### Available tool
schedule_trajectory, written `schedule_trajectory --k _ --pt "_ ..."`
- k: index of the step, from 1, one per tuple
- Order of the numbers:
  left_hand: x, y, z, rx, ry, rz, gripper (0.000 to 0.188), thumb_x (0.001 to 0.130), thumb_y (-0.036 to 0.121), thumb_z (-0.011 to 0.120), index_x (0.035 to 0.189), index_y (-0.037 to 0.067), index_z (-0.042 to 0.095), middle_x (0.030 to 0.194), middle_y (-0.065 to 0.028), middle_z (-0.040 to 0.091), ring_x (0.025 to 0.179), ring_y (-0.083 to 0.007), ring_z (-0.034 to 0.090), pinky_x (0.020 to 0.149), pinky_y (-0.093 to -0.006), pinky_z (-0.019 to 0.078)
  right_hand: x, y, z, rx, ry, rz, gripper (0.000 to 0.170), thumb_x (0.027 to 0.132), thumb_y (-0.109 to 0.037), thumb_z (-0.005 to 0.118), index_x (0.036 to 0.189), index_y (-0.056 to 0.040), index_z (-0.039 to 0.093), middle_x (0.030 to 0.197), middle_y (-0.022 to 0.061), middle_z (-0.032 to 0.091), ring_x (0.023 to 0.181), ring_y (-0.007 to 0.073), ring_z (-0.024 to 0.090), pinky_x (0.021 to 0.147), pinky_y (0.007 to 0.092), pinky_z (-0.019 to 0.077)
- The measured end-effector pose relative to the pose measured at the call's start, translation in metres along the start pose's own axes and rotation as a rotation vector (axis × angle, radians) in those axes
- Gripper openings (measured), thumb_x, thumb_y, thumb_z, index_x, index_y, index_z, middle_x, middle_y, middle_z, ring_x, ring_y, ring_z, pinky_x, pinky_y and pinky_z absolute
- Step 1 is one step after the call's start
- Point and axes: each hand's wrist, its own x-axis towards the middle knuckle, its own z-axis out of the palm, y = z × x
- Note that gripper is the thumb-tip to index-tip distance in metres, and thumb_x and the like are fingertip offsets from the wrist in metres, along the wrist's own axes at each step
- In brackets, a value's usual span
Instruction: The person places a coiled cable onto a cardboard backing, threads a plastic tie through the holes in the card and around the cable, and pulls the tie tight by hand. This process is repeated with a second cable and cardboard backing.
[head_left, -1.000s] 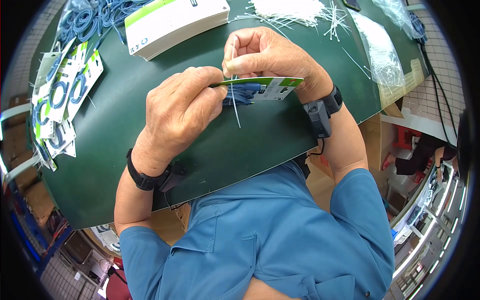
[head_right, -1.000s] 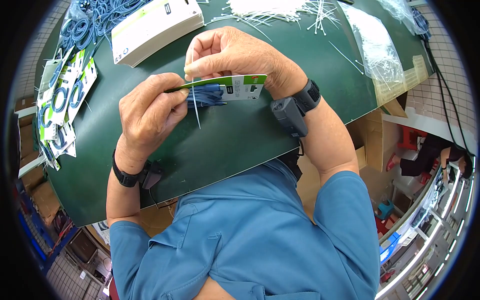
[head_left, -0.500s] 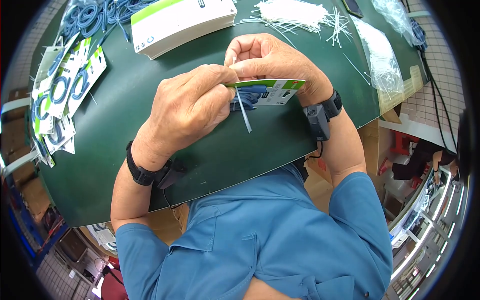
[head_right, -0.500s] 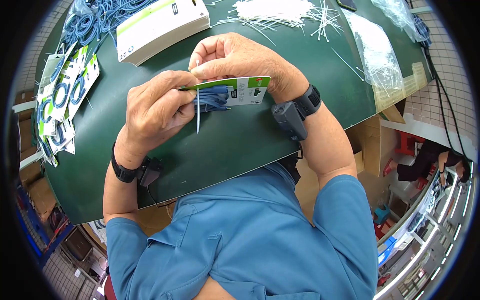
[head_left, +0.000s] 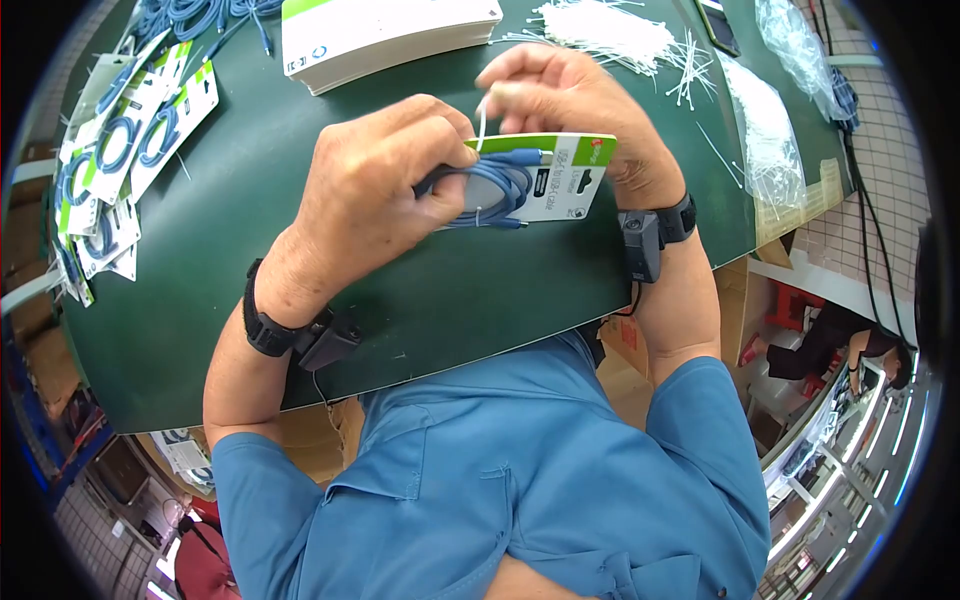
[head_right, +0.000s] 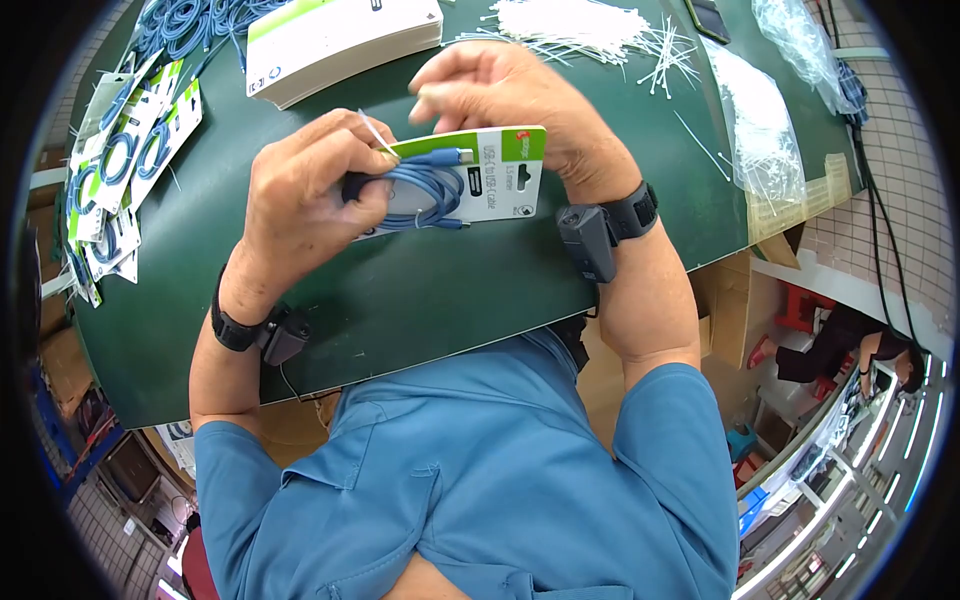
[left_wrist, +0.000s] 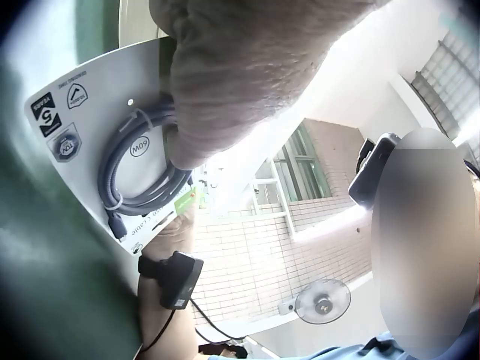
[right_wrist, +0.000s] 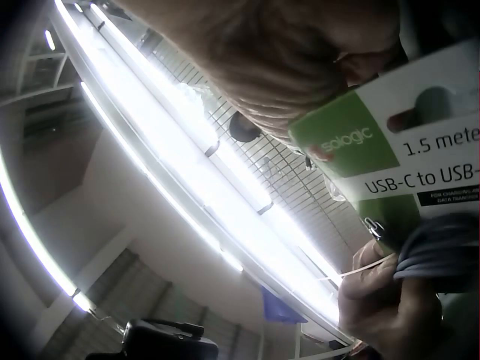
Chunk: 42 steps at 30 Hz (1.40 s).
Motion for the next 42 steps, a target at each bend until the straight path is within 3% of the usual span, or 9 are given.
schedule_trajectory --k 5,8,9,12,16,21,28,32,42 --pt "-0.006 -0.011 0.001 -0.186 0.007 -0.289 0.015 0.074 -0.005 0.072 0.088 -0.002 0.068 0.085 -0.0124 0.071 0.073 -0.0233 0.069 0.069 -0.0315 0.0559 -0.001 -0.001 -0.030 0.123 0.275 -0.295 0.023 0.097 -0.016 0.079 0.114 -0.0025 0.072 0.102 0.0038 0.077 0.087 0.0096 0.072 0.079 0.0211 0.0565" --pt "-0.011 -0.019 0.005 -0.261 0.002 -0.416 0.012 0.075 -0.002 0.071 0.087 -0.004 0.068 0.080 -0.0131 0.070 0.070 -0.0213 0.065 0.067 -0.0319 0.0534 -0.006 -0.003 -0.013 -0.438 0.381 -0.622 0.018 0.095 -0.014 0.080 0.109 -0.0035 0.076 0.100 0.0041 0.077 0.084 0.0120 0.072 0.076 0.0252 0.0567" --pt "-0.012 -0.021 0.006 -0.281 -0.018 -0.462 0.012 0.076 -0.001 0.071 0.087 -0.004 0.069 0.079 -0.0129 0.070 0.070 -0.0190 0.064 0.067 -0.0315 0.0527 -0.008 -0.005 -0.003 -0.441 0.375 -0.618 0.018 0.095 -0.014 0.080 0.109 -0.0035 0.076 0.100 0.0041 0.077 0.084 0.0120 0.072 0.076 0.0252 0.0567" --pt "-0.012 -0.021 0.007 -0.317 -0.043 -0.536 0.012 0.076 0.001 0.071 0.087 -0.004 0.069 0.076 -0.0120 0.068 0.069 -0.0157 0.061 0.067 -0.0312 0.0518 -0.008 -0.007 0.029 -0.866 0.223 -0.730 0.017 0.093 -0.012 0.081 0.107 -0.0041 0.077 0.100 0.0049 0.077 0.085 0.0150 0.073 0.075 0.0302 0.0574" --pt "-0.014 -0.022 0.009 -0.352 -0.057 -0.567 0.014 0.076 0.002 0.071 0.088 -0.004 0.069 0.074 -0.0108 0.066 0.068 -0.0141 0.058 0.067 -0.0315 0.0511 -0.007 0.000 0.039 -1.041 0.181 -0.731 0.020 0.091 -0.011 0.082 0.109 -0.0040 0.077 0.101 0.0058 0.077 0.088 0.0169 0.074 0.076 0.0330 0.0584" --pt "-0.015 -0.024 0.012 -0.347 -0.048 -0.533 0.015 0.076 0.003 0.071 0.088 -0.004 0.069 0.072 -0.0102 0.063 0.066 -0.0145 0.056 0.066 -0.0316 0.0501 -0.003 0.004 0.042 -1.007 0.163 -0.694 0.020 0.091 -0.009 0.081 0.110 -0.0034 0.077 0.102 0.0074 0.078 0.088 0.0173 0.075 0.078 0.0327 0.0603" --pt "-0.016 -0.021 0.011 -0.323 -0.088 -0.546 0.014 0.075 0.003 0.070 0.088 -0.004 0.068 0.070 -0.0090 0.061 0.064 -0.0141 0.053 0.063 -0.0310 0.0482 -0.005 0.002 0.049 -0.590 0.192 -0.459 0.019 0.093 -0.008 0.079 0.110 -0.0002 0.076 0.095 0.0102 0.077 0.083 0.0175 0.075 0.079 0.0291 0.0629" --pt "-0.016 -0.020 0.012 -0.352 -0.070 -0.559 0.014 0.076 0.003 0.070 0.088 -0.003 0.068 0.070 -0.0084 0.060 0.064 -0.0131 0.052 0.062 -0.0305 0.0472 -0.005 0.003 0.047 -0.639 0.182 -0.443 0.017 0.092 -0.006 0.079 0.107 0.0005 0.076 0.093 0.0095 0.077 0.082 0.0169 0.075 0.079 0.0292 0.0629" --pt "-0.017 -0.026 0.016 -0.476 -0.004 -0.572 0.013 0.076 0.002 0.070 0.088 -0.003 0.067 0.071 -0.0048 0.060 0.068 -0.0084 0.050 0.063 -0.0282 0.0462 0.003 0.013 0.053 -0.837 0.325 -0.786 0.012 0.087 -0.001 0.081 0.096 -0.0018 0.073 0.087 0.0084 0.073 0.076 0.0208 0.073 0.069 0.0307 0.0600"
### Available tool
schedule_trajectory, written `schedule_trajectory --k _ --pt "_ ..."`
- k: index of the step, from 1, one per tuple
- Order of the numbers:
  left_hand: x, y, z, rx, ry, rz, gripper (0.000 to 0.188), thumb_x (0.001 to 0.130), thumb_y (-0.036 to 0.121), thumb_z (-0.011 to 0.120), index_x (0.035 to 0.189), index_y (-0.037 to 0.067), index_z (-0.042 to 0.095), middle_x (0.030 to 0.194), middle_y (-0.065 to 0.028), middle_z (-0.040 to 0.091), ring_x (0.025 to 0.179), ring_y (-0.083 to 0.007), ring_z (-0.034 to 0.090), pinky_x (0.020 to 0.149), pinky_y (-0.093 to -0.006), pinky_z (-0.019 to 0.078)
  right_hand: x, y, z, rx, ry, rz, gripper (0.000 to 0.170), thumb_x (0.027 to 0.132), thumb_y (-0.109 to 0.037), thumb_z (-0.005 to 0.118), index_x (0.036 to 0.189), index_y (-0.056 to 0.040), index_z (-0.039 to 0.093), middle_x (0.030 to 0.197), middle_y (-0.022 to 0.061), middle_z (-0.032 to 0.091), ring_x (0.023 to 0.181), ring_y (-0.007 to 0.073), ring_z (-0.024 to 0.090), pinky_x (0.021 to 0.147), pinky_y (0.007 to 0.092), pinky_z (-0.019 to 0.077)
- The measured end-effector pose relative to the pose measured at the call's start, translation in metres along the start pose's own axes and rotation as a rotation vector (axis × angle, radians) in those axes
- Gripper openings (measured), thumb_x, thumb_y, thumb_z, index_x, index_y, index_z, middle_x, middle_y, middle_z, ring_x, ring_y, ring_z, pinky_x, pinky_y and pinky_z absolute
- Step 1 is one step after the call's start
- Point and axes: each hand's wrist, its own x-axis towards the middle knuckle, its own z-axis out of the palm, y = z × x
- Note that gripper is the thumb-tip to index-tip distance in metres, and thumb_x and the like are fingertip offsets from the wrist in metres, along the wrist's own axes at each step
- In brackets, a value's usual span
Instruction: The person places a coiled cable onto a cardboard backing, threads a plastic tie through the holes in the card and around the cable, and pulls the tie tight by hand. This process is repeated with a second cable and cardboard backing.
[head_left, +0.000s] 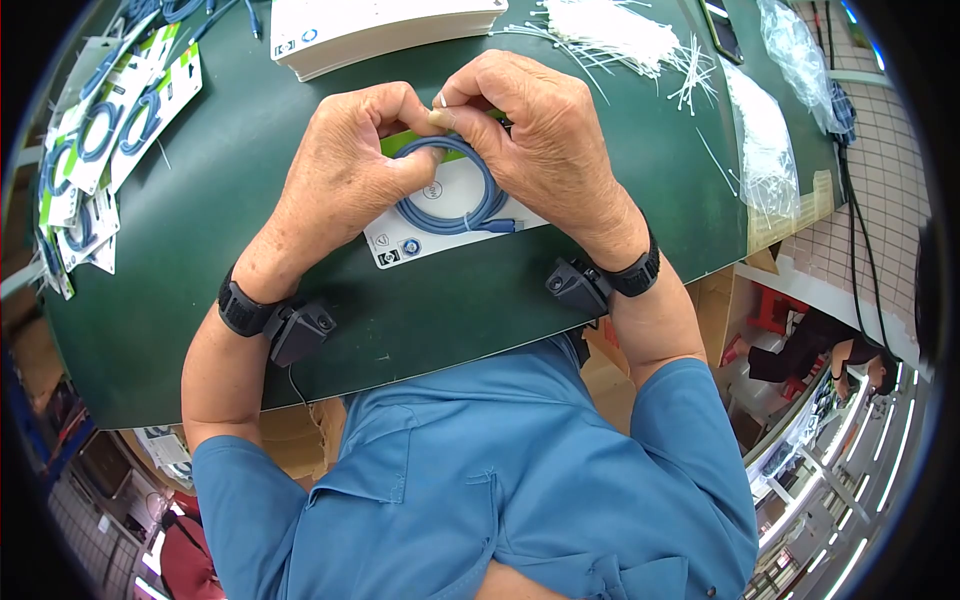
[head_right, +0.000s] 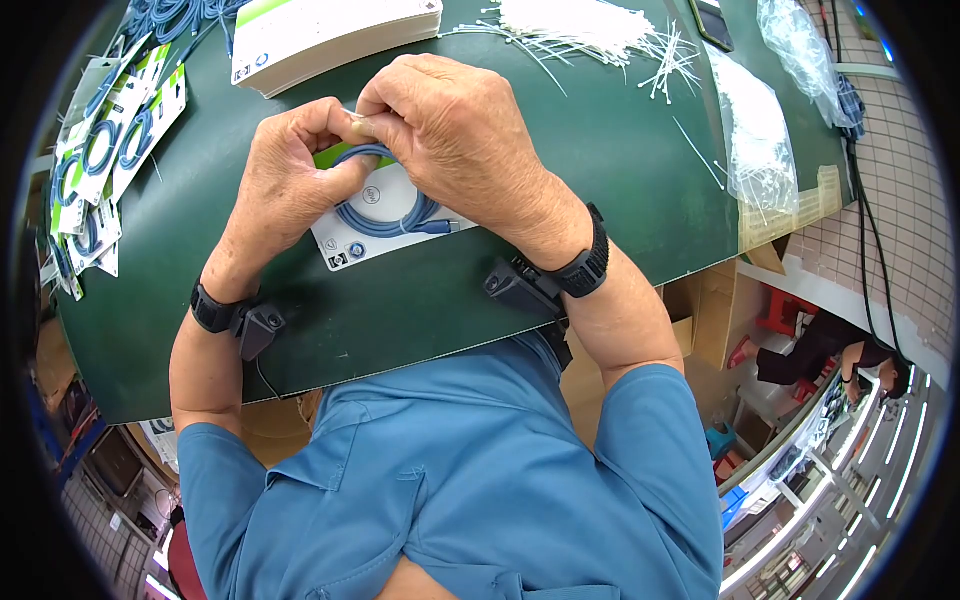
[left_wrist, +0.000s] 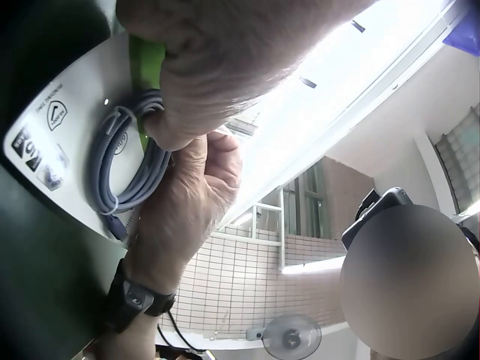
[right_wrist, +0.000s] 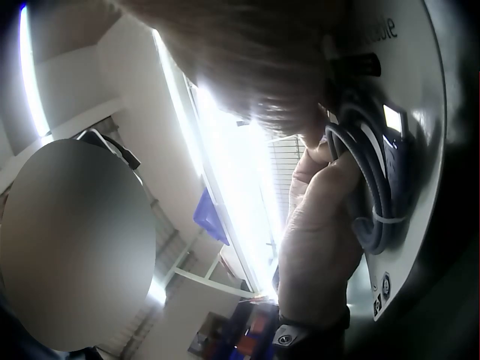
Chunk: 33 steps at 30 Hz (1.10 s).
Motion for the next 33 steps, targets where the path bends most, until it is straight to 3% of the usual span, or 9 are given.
schedule_trajectory --k 10,33 --pt "-0.0019 -0.0045 0.0031 -0.034 -0.042 -0.073 0.010 0.077 0.001 0.068 0.085 -0.003 0.065 0.074 -0.0032 0.062 0.073 -0.0075 0.056 0.069 -0.0261 0.0504 0.0007 -0.0002 0.0068 -0.078 0.047 -0.063 0.013 0.086 -0.001 0.081 0.093 -0.0036 0.071 0.087 0.0081 0.072 0.074 0.0254 0.072 0.064 0.0327 0.0575" --pt "-0.0054 -0.0007 0.0057 -0.066 -0.097 -0.103 0.010 0.075 0.000 0.068 0.085 -0.003 0.069 0.080 -0.0061 0.070 0.078 -0.0105 0.065 0.075 -0.0286 0.0555 0.0025 0.0039 0.0077 -0.083 0.063 -0.037 0.014 0.090 -0.006 0.082 0.098 -0.0049 0.071 0.084 0.0069 0.072 0.069 0.0208 0.069 0.061 0.0310 0.0552"
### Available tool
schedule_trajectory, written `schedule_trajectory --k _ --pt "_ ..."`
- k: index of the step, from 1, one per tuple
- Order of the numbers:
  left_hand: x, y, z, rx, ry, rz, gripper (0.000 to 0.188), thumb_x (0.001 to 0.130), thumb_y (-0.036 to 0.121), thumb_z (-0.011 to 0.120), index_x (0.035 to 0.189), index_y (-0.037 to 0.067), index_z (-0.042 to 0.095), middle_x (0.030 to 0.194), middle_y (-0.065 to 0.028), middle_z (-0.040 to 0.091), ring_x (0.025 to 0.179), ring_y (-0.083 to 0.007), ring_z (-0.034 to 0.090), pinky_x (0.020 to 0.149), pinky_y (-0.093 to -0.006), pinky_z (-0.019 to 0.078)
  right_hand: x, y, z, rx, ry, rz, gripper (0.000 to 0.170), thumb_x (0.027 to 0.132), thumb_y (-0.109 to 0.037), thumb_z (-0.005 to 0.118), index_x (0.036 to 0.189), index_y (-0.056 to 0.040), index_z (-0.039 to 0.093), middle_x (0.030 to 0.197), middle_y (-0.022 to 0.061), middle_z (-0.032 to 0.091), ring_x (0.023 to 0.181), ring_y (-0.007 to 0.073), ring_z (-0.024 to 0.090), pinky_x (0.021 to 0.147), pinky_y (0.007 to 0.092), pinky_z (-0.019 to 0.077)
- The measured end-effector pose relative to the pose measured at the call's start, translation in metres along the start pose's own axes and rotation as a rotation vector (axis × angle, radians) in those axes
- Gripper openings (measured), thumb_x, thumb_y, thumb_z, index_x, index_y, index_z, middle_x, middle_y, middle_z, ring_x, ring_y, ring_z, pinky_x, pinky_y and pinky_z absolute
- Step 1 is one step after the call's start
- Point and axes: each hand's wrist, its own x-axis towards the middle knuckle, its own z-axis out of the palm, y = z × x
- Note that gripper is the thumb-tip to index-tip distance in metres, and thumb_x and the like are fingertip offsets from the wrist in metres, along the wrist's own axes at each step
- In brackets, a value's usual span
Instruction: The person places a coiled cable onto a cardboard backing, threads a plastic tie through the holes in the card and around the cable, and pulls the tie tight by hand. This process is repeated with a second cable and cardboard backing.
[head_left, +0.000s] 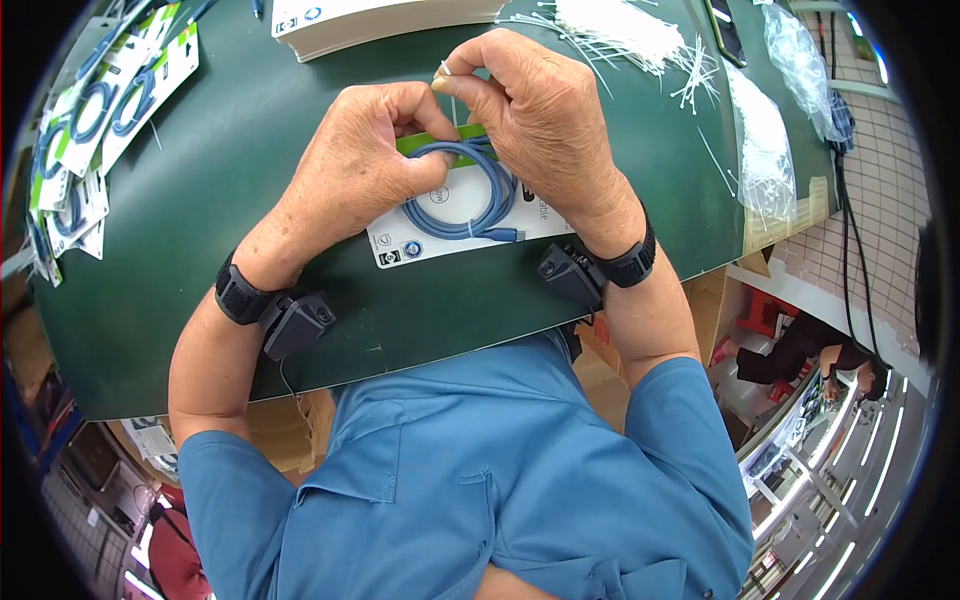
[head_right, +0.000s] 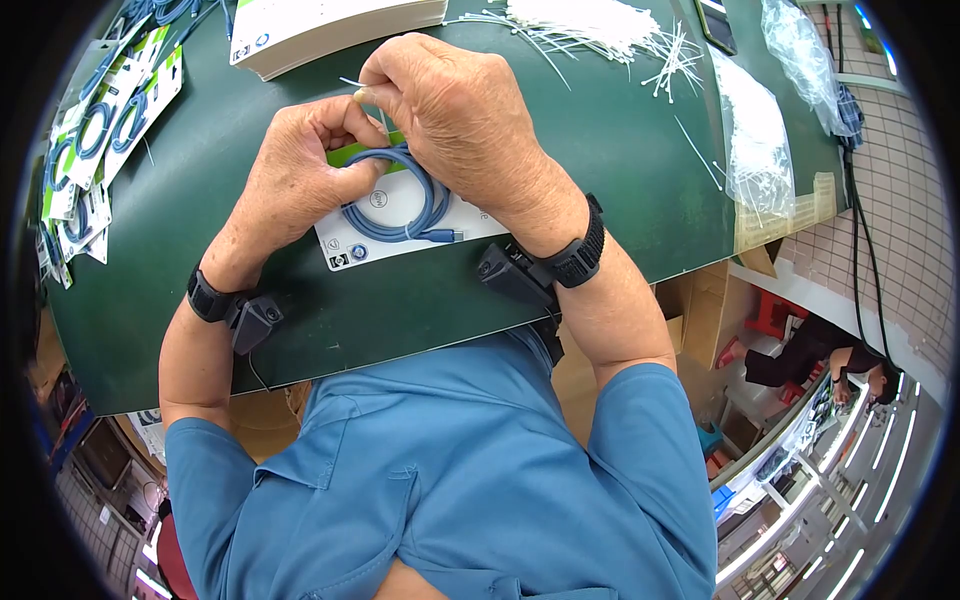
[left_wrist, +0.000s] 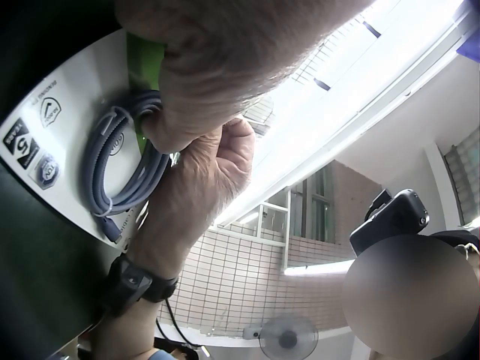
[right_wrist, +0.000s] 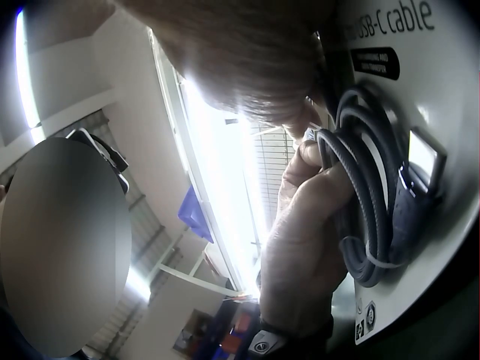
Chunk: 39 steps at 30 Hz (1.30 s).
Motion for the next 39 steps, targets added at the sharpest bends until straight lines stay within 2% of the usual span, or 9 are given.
schedule_trajectory --k 18,22,25,30,34,36,38,39 --pt "-0.001 -0.001 0.002 0.021 -0.003 -0.010 0.010 0.075 0.001 0.069 0.085 -0.004 0.069 0.080 -0.0060 0.071 0.078 -0.0107 0.066 0.076 -0.0285 0.0564 -0.002 0.002 0.002 0.000 0.015 0.046 0.013 0.092 -0.006 0.082 0.097 -0.0030 0.070 0.081 0.0044 0.071 0.066 0.0135 0.066 0.058 0.0266 0.0524" --pt "0.000 0.001 0.001 0.005 -0.012 -0.016 0.010 0.076 0.000 0.070 0.086 -0.004 0.069 0.080 -0.0061 0.071 0.080 -0.0110 0.067 0.078 -0.0283 0.0568 -0.004 0.002 0.003 0.079 -0.014 0.110 0.014 0.092 -0.006 0.081 0.104 -0.0029 0.073 0.083 0.0036 0.071 0.067 0.0121 0.066 0.060 0.0254 0.0535" --pt "0.000 0.000 0.000 -0.025 -0.011 -0.020 0.011 0.077 -0.001 0.071 0.087 -0.003 0.069 0.081 -0.0066 0.071 0.082 -0.0113 0.068 0.080 -0.0284 0.0573 -0.006 0.001 0.002 0.190 -0.039 0.243 0.019 0.093 -0.005 0.080 0.111 -0.0038 0.077 0.085 0.0029 0.071 0.071 0.0113 0.066 0.063 0.0252 0.0547" --pt "0.001 0.001 0.001 -0.099 0.027 -0.012 0.013 0.078 -0.002 0.071 0.091 -0.003 0.069 0.084 -0.0073 0.073 0.086 -0.0121 0.071 0.082 -0.0283 0.0581 -0.002 0.002 -0.010 0.181 -0.082 0.130 0.018 0.094 -0.004 0.078 0.112 -0.0041 0.080 0.086 0.0037 0.071 0.076 0.0117 0.067 0.067 0.0256 0.0555" --pt "0.001 0.007 -0.002 -0.112 0.024 -0.058 0.016 0.078 -0.001 0.072 0.094 -0.004 0.071 0.087 -0.0078 0.074 0.086 -0.0121 0.071 0.083 -0.0278 0.0580 0.002 -0.005 -0.021 0.105 -0.163 0.085 0.012 0.093 -0.002 0.077 0.104 -0.0027 0.081 0.088 0.0052 0.072 0.082 0.0117 0.069 0.069 0.0253 0.0558" --pt "0.001 0.005 -0.002 -0.115 0.017 -0.082 0.017 0.078 -0.001 0.072 0.095 -0.004 0.072 0.088 -0.0079 0.075 0.086 -0.0120 0.071 0.083 -0.0275 0.0579 0.004 -0.007 -0.026 0.110 -0.196 0.069 0.012 0.093 -0.001 0.078 0.104 -0.0020 0.081 0.088 0.0052 0.074 0.079 0.0114 0.070 0.065 0.0236 0.0547" --pt "0.002 0.000 -0.003 -0.073 0.014 -0.032 0.018 0.079 0.000 0.071 0.097 -0.004 0.074 0.088 -0.0081 0.075 0.084 -0.0111 0.070 0.080 -0.0273 0.0581 0.004 -0.009 -0.028 0.112 -0.219 0.059 0.012 0.093 -0.001 0.078 0.104 -0.0016 0.081 0.089 0.0052 0.075 0.078 0.0112 0.071 0.063 0.0228 0.0541" --pt "0.002 -0.001 -0.003 -0.052 0.012 -0.007 0.019 0.079 0.001 0.071 0.098 -0.004 0.075 0.088 -0.0082 0.076 0.082 -0.0107 0.070 0.079 -0.0272 0.0582 0.002 -0.010 -0.029 0.207 -0.240 0.123 0.012 0.093 -0.001 0.078 0.104 -0.0017 0.081 0.089 0.0052 0.076 0.075 0.0108 0.071 0.061 0.0220 0.0532"
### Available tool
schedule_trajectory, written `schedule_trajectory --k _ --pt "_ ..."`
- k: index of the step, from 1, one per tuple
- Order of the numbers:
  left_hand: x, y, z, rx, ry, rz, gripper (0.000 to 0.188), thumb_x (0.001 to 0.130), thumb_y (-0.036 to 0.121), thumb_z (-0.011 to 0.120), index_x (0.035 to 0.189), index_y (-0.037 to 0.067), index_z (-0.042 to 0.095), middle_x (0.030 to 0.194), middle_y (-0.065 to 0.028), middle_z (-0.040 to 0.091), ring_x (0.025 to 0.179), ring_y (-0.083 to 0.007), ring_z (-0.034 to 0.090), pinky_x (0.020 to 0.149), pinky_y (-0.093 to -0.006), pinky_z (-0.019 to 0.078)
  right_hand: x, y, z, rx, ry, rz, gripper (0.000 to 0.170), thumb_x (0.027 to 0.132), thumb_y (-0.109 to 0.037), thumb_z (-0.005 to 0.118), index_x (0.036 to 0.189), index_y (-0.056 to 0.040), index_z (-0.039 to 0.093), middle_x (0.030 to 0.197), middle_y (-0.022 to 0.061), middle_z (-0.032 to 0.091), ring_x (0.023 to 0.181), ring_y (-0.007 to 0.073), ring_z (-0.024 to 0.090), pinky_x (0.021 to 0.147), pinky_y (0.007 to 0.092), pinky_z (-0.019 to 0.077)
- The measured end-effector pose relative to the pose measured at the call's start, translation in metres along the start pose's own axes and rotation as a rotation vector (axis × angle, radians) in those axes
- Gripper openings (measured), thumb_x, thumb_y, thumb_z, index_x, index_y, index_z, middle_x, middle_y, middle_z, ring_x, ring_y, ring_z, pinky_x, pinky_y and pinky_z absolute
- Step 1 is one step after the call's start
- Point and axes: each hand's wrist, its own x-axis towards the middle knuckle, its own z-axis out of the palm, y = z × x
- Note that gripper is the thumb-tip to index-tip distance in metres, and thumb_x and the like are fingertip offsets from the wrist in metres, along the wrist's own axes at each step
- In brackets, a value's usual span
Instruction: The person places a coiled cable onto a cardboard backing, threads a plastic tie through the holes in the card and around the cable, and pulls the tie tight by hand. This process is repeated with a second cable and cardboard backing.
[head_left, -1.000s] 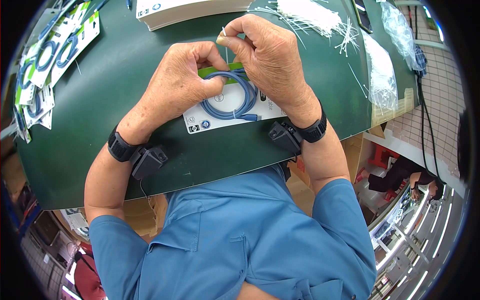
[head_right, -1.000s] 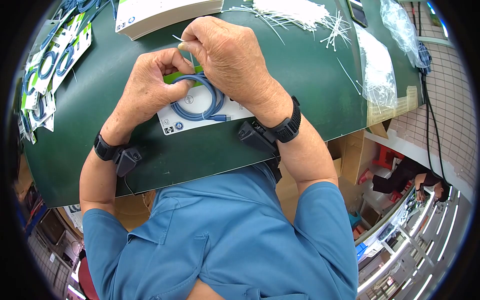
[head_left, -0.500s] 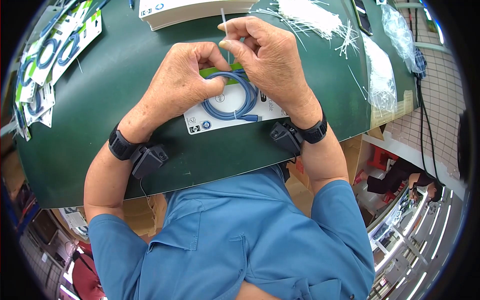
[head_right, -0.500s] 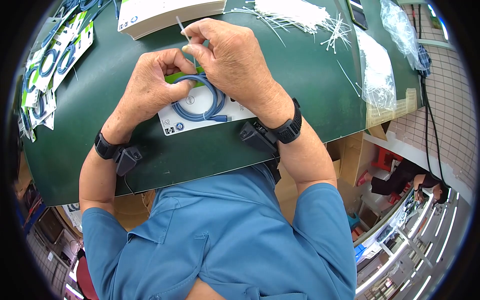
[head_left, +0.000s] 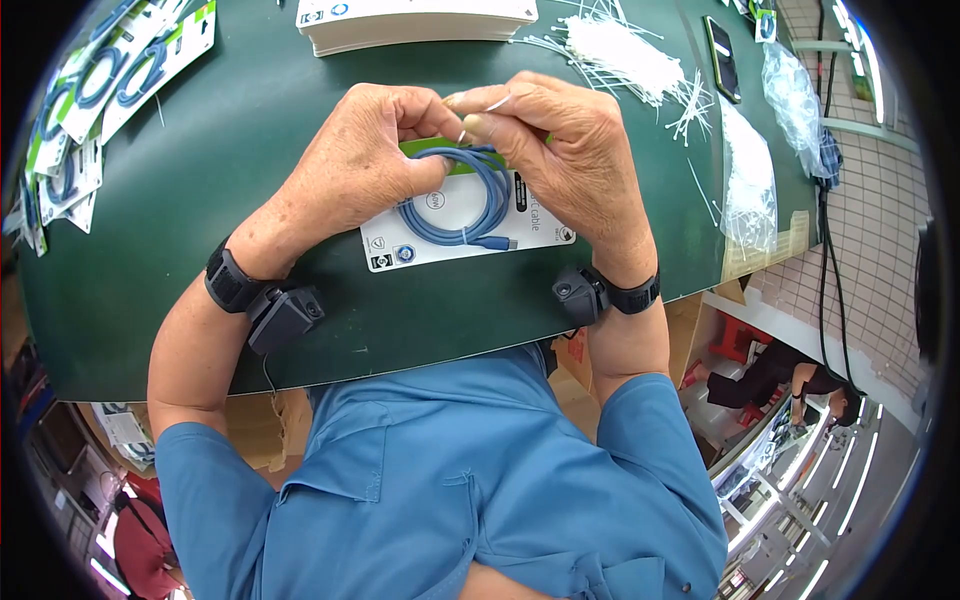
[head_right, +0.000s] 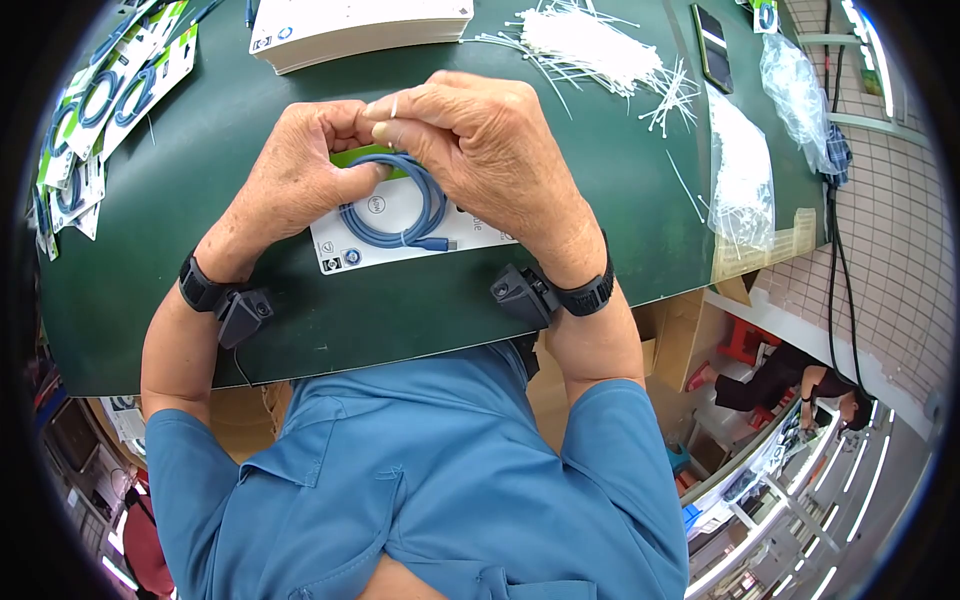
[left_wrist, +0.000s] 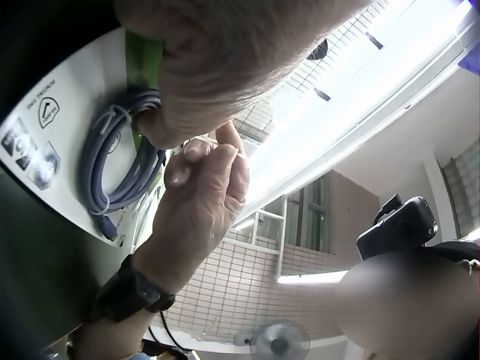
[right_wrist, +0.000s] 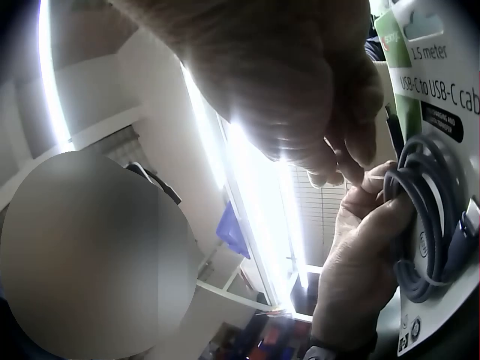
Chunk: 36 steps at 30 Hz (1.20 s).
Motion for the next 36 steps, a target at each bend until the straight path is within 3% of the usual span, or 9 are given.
schedule_trajectory --k 3,6,11,14,16,22,26,36 --pt "0.000 0.002 -0.008 0.012 -0.016 -0.036 0.021 0.080 0.003 0.071 0.099 -0.004 0.077 0.086 -0.0082 0.076 0.080 -0.0098 0.069 0.075 -0.0271 0.0582 -0.003 -0.005 -0.002 0.199 -0.047 0.108 0.012 0.093 -0.001 0.078 0.105 -0.0019 0.081 0.090 0.0051 0.078 0.070 0.0098 0.071 0.056 0.0205 0.0513" --pt "0.002 0.001 -0.010 0.016 -0.005 -0.022 0.022 0.081 0.005 0.070 0.099 -0.004 0.078 0.084 -0.0079 0.076 0.077 -0.0090 0.068 0.072 -0.0273 0.0579 -0.005 -0.012 -0.010 0.350 -0.209 0.189 0.012 0.095 0.000 0.075 0.106 -0.0024 0.080 0.091 0.0059 0.079 0.065 0.0085 0.070 0.052 0.0193 0.0500" --pt "0.003 0.008 -0.016 0.058 0.023 0.016 0.022 0.080 0.006 0.070 0.098 -0.004 0.079 0.081 -0.0085 0.075 0.074 -0.0092 0.067 0.069 -0.0281 0.0568 -0.004 -0.023 -0.010 0.462 -0.262 0.300 0.013 0.098 -0.001 0.071 0.108 -0.0041 0.080 0.091 0.0069 0.079 0.067 0.0085 0.071 0.053 0.0196 0.0507" --pt "0.003 0.008 -0.017 0.141 0.064 0.060 0.023 0.080 0.006 0.070 0.098 -0.004 0.080 0.080 -0.0102 0.075 0.072 -0.0106 0.067 0.068 -0.0287 0.0562 0.000 -0.030 -0.006 0.450 -0.230 0.511 0.015 0.100 -0.002 0.069 0.110 -0.0037 0.080 0.092 0.0068 0.078 0.068 0.0083 0.070 0.054 0.0199 0.0513" --pt "0.004 0.006 -0.017 0.261 0.147 0.169 0.023 0.080 0.006 0.071 0.099 -0.004 0.079 0.079 -0.0122 0.074 0.070 -0.0124 0.067 0.068 -0.0295 0.0556 -0.001 -0.026 -0.004 0.414 -0.241 0.446 0.015 0.101 -0.003 0.069 0.111 -0.0034 0.080 0.093 0.0068 0.077 0.069 0.0082 0.070 0.055 0.0201 0.0517" --pt "0.004 0.006 -0.019 0.287 0.163 0.188 0.024 0.080 0.007 0.071 0.099 -0.005 0.078 0.080 -0.0157 0.074 0.069 -0.0156 0.067 0.069 -0.0305 0.0556 -0.006 -0.007 -0.002 0.313 -0.278 0.236 0.017 0.099 -0.002 0.070 0.113 -0.0020 0.080 0.094 0.0062 0.073 0.073 0.0082 0.069 0.058 0.0214 0.0544" --pt "0.004 0.005 -0.018 0.279 0.168 0.178 0.025 0.079 0.006 0.069 0.099 -0.005 0.078 0.080 -0.0164 0.074 0.069 -0.0162 0.067 0.069 -0.0309 0.0557 -0.006 -0.017 0.000 0.389 -0.203 0.361 0.018 0.095 0.002 0.073 0.111 -0.0024 0.081 0.093 0.0054 0.072 0.073 0.0087 0.070 0.060 0.0208 0.0555" --pt "0.004 0.005 -0.017 0.246 0.164 0.159 0.026 0.078 0.006 0.067 0.098 -0.005 0.079 0.079 -0.0161 0.074 0.070 -0.0163 0.068 0.069 -0.0315 0.0562 -0.007 -0.011 0.005 0.435 -0.131 0.344 0.020 0.091 0.008 0.076 0.108 -0.0012 0.080 0.095 0.0068 0.072 0.074 0.0096 0.073 0.063 0.0200 0.0581"
